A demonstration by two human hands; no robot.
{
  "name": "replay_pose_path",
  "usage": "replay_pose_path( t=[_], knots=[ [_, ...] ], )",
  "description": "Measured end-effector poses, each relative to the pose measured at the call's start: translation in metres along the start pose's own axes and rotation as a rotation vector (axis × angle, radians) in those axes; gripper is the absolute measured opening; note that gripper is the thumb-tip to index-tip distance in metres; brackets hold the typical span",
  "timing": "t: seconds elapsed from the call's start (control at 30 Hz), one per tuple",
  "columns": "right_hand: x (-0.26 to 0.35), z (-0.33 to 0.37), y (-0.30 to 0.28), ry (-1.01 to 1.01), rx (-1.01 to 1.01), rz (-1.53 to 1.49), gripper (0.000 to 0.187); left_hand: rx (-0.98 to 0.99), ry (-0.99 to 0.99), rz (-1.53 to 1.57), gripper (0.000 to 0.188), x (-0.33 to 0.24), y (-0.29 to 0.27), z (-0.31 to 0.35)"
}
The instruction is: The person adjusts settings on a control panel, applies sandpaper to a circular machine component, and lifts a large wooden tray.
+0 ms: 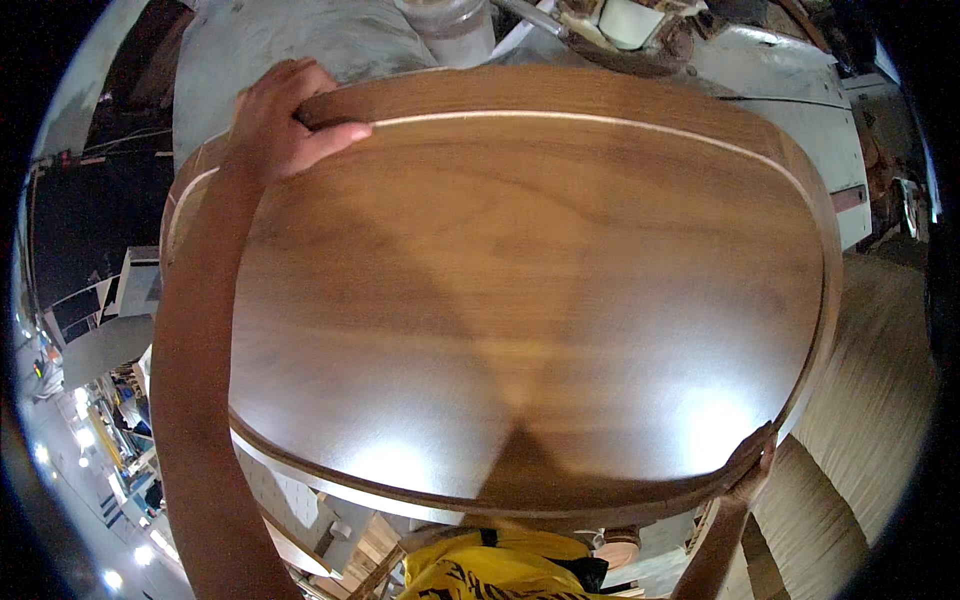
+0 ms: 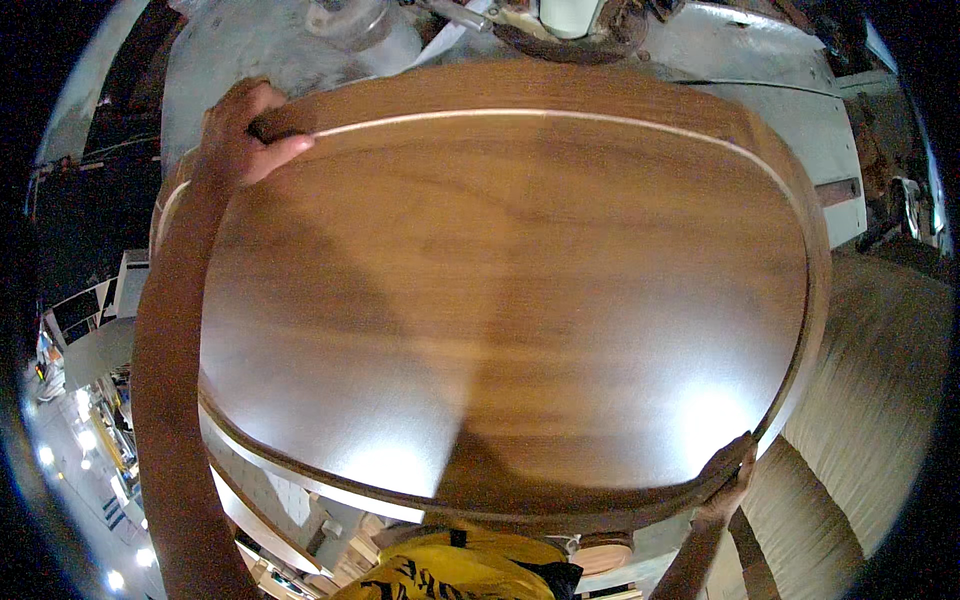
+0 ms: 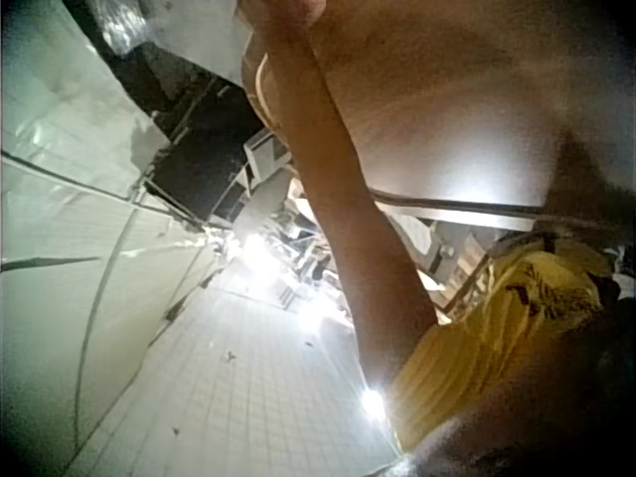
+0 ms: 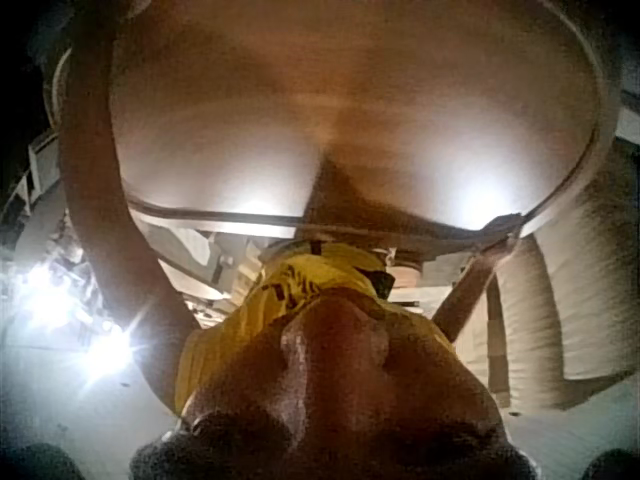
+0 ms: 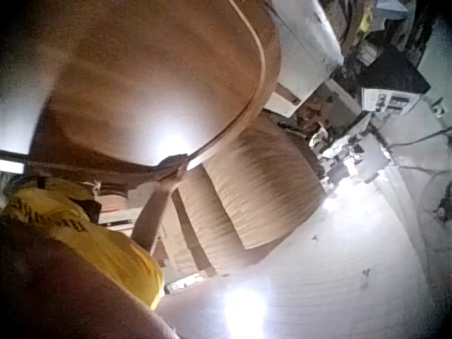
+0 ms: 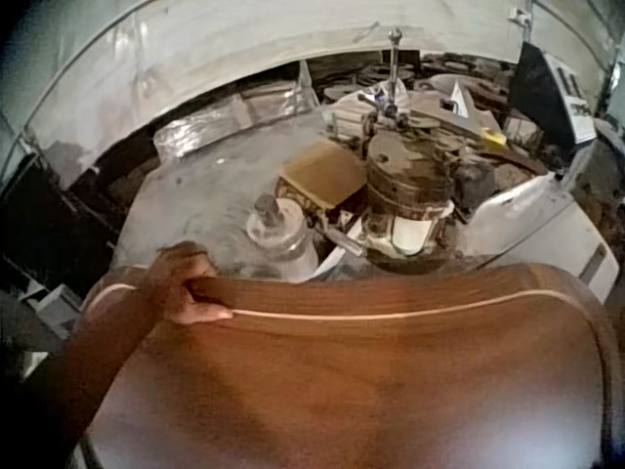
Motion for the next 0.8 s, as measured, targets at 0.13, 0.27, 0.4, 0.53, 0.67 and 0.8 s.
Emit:
replay_pose_path(
  t=[0.13,0.27,0.4,0.53,0.67,0.8],
  knots=[
    [-0.013,0.014,0.012,-0.021,-0.128,-0.021,0.032,0.055,0.009,0.027,0.051,0.010,-0.003,-0.016],
    [-0.022,0.035,0.051,-0.005,-0.077,-0.122,0.030,0.123,-0.057,0.016,0.051,0.023,-0.006,-0.008],
    [-0.034,0.053,0.083,0.003,-0.286,-0.164,0.027,0.032,-0.010,0.011,0.051,0.002,-0.014,-0.013],
    [-0.034,0.062,0.098,-0.023,-0.153,-0.095,0.024,-0.016,-0.108,-0.036,0.056,-0.072,0.009,-0.076],
    [-0.044,0.061,0.097,0.041,-0.073,-0.139,0.023,-0.065,-0.143,-0.025,0.066,-0.045,0.020,-0.061],
    [-0.051,0.071,0.110,0.116,0.031,-0.234,0.024,-0.152,-0.047,0.027,0.059,-0.041,0.005,-0.062]
  ],
)
Point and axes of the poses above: each hand's wrist, its own z-axis away from the middle knuckle, its own y-axis out of the palm, x = y × z, the point moved 6 cm from there along -z, towards the middle knuckle, and after that the axes turned 7 degrees about y, right-handed, at the moved point
